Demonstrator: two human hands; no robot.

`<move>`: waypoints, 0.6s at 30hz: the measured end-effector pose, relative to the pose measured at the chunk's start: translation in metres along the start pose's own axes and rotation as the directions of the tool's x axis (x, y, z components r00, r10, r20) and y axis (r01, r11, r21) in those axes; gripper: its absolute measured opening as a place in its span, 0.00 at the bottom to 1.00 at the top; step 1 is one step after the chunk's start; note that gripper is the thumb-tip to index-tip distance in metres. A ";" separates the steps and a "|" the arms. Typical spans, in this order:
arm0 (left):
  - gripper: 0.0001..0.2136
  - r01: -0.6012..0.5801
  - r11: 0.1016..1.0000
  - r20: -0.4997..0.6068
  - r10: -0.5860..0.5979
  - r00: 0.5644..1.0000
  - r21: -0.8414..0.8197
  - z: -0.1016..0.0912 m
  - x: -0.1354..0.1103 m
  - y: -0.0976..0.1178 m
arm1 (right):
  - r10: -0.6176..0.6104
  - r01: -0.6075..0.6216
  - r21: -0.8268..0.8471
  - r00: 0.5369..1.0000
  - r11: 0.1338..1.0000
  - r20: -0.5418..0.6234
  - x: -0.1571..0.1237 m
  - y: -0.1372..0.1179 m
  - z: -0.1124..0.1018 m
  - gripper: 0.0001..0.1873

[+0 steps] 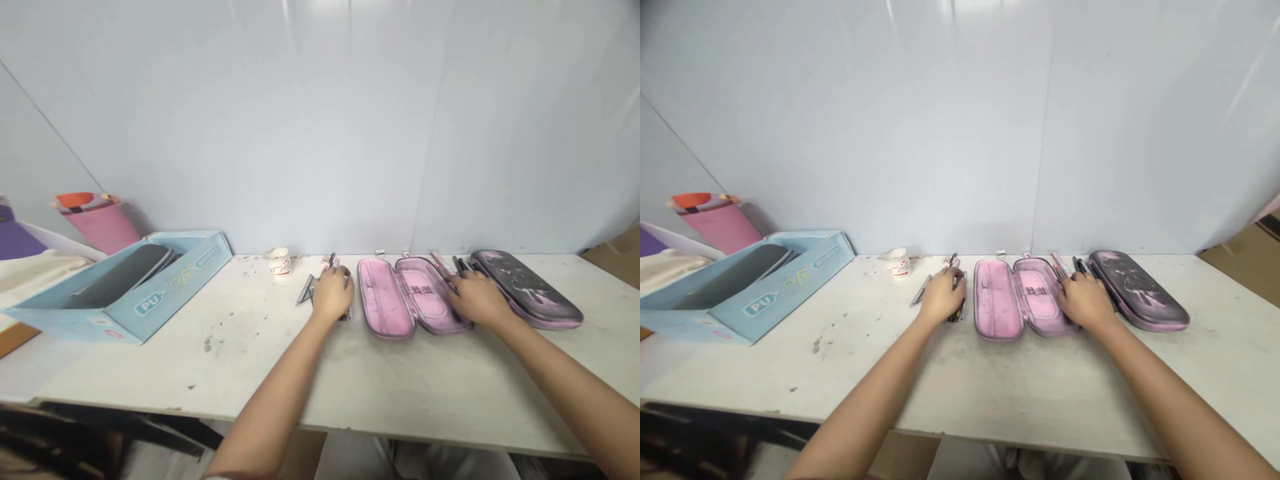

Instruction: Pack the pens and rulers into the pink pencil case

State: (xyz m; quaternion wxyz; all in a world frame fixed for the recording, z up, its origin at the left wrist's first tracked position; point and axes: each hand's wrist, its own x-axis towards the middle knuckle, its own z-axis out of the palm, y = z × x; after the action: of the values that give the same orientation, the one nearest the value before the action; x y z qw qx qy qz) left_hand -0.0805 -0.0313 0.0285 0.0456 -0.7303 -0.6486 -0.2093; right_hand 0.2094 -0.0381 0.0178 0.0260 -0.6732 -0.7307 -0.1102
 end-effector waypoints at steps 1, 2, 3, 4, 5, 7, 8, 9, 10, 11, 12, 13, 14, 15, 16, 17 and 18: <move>0.15 0.042 0.998 -0.027 -0.041 0.999 0.043 -0.005 0.005 -0.008 | -0.015 0.015 0.023 1.000 1.000 -0.016 0.002 -0.004 -0.002 0.21; 0.15 0.080 0.993 -0.047 -0.076 0.996 0.089 -0.008 0.010 -0.016 | -0.034 0.036 0.049 0.999 0.998 -0.033 0.005 -0.009 -0.004 0.21; 0.16 0.107 0.985 -0.056 -0.100 0.993 0.134 -0.010 0.014 -0.024 | -0.055 0.059 0.074 0.997 0.995 -0.047 0.009 -0.016 -0.006 0.21; 0.17 0.119 0.978 -0.059 -0.110 0.992 0.174 -0.011 0.018 -0.029 | -0.076 0.082 0.098 0.995 0.992 -0.060 0.012 -0.024 -0.007 0.20; 0.17 0.116 0.971 -0.056 -0.107 0.993 0.208 -0.009 0.022 -0.034 | -0.094 0.102 0.120 0.993 0.988 -0.072 0.015 -0.032 -0.008 0.20; 0.18 0.084 0.964 -0.038 -0.076 0.996 0.254 -0.003 0.030 -0.037 | -0.124 0.137 0.157 0.988 0.978 -0.090 0.020 -0.051 -0.011 0.19; 0.18 0.063 0.961 -0.027 -0.058 0.998 0.269 0.001 0.034 -0.037 | -0.135 0.150 0.176 0.986 0.973 -0.096 0.022 -0.060 -0.012 0.19; 0.18 0.046 0.959 -0.017 -0.043 0.999 0.280 0.006 0.037 -0.037 | -0.144 0.162 0.197 0.984 0.967 -0.101 0.023 -0.069 -0.012 0.19; 0.18 0.032 0.956 -0.004 -0.032 0.999 0.290 0.011 0.041 -0.036 | -0.148 0.168 0.219 0.983 0.961 -0.105 0.023 -0.078 -0.013 0.19; 0.18 0.020 0.954 0.012 -0.024 1.000 0.300 0.016 0.044 -0.036 | -0.155 0.177 0.245 0.982 0.953 -0.107 0.023 -0.085 -0.013 0.19; 0.18 0.010 0.950 0.030 -0.020 0.999 0.311 0.020 0.048 -0.036 | -0.162 0.187 0.268 0.981 0.945 -0.111 0.023 -0.092 -0.012 0.19; 0.18 0.004 0.946 0.047 -0.020 0.999 0.323 0.024 0.051 -0.036 | -0.170 0.197 0.288 0.979 0.937 -0.117 0.022 -0.098 -0.011 0.19; 0.18 0.000 0.942 0.063 -0.022 0.998 0.335 0.027 0.053 -0.038 | -0.180 0.210 0.303 0.976 0.930 -0.124 0.022 -0.103 -0.010 0.18; 0.18 -0.005 0.938 0.074 -0.022 0.997 0.347 0.028 0.056 -0.039 | -0.185 0.218 0.318 0.974 0.923 -0.131 0.022 -0.107 -0.009 0.18; 0.18 -0.009 0.934 0.076 -0.019 0.997 0.356 0.029 0.058 -0.041 | -0.187 0.224 0.333 0.972 0.916 -0.140 0.022 -0.109 -0.008 0.18; 0.18 -0.011 0.932 0.066 -0.013 0.998 0.361 0.029 0.059 -0.042 | -0.184 0.226 0.352 0.972 0.908 -0.149 0.022 -0.111 -0.007 0.18; 0.18 -0.010 0.933 0.046 -0.007 0.999 0.359 0.027 0.060 -0.042 | -0.174 0.224 0.376 0.971 0.899 -0.162 0.023 -0.112 -0.007 0.17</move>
State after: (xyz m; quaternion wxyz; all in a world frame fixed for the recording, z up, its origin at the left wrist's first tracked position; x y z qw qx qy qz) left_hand -0.1105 0.0398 0.0175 0.1634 -0.7149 -0.6762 -0.0701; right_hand 0.0954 -0.0250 0.0143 0.1940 -0.5678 -0.8000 -0.0057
